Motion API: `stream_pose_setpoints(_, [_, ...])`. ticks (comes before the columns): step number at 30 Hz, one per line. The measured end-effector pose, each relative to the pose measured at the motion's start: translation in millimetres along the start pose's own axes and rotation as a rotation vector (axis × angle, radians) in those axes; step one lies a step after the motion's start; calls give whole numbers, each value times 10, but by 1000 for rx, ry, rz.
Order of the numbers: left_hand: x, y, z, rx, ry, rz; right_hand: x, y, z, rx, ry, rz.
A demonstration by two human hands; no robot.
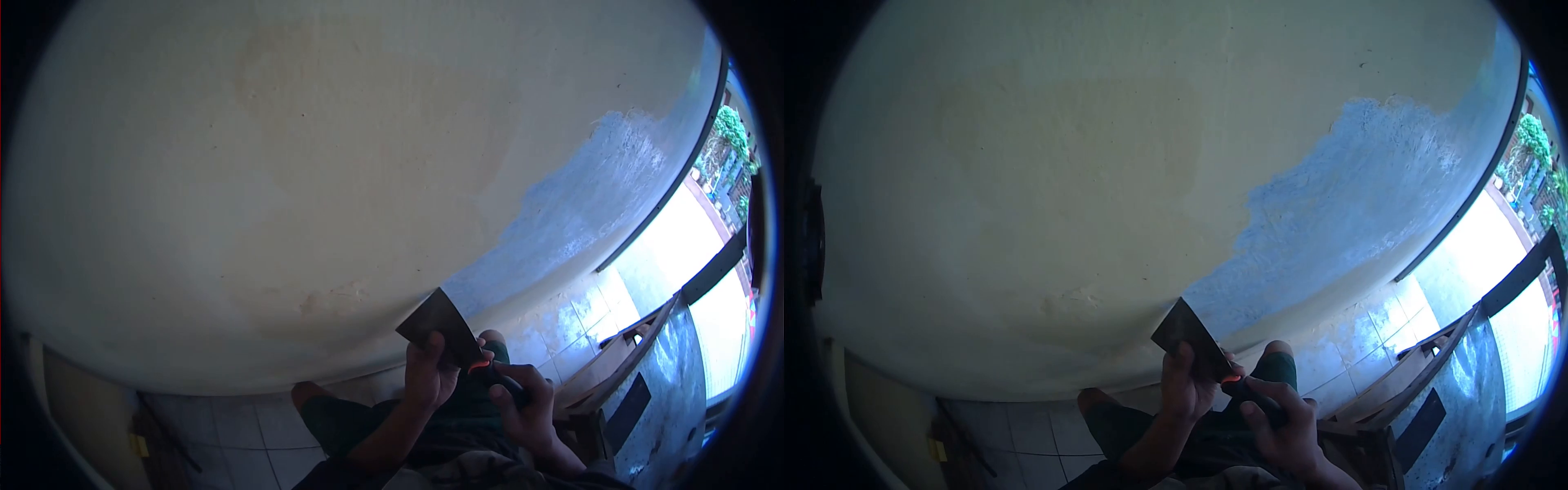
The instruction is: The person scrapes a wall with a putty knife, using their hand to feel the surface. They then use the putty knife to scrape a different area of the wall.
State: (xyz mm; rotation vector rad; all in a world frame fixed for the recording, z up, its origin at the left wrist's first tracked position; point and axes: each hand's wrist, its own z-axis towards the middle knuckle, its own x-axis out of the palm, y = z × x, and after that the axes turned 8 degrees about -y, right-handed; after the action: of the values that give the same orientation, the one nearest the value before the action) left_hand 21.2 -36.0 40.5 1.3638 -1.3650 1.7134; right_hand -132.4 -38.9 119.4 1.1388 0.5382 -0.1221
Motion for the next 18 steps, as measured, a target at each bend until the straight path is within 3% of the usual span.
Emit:
stream_pose_setpoints(2, [56,-1,-28,8,-65,19,-2,29,34,72,1,81])
stream_pose_setpoints(9, [-30,-30,-37,25,-4,37,-4,118,-1,158,5,141])
stream_pose_setpoints(15, [14,-83,-26,37,-9,-9,85,63,-33,54,-27,138])
stream_pose_setpoints(18, [50,-42,-20,53,-31,9,23,62,31,121,34,128])
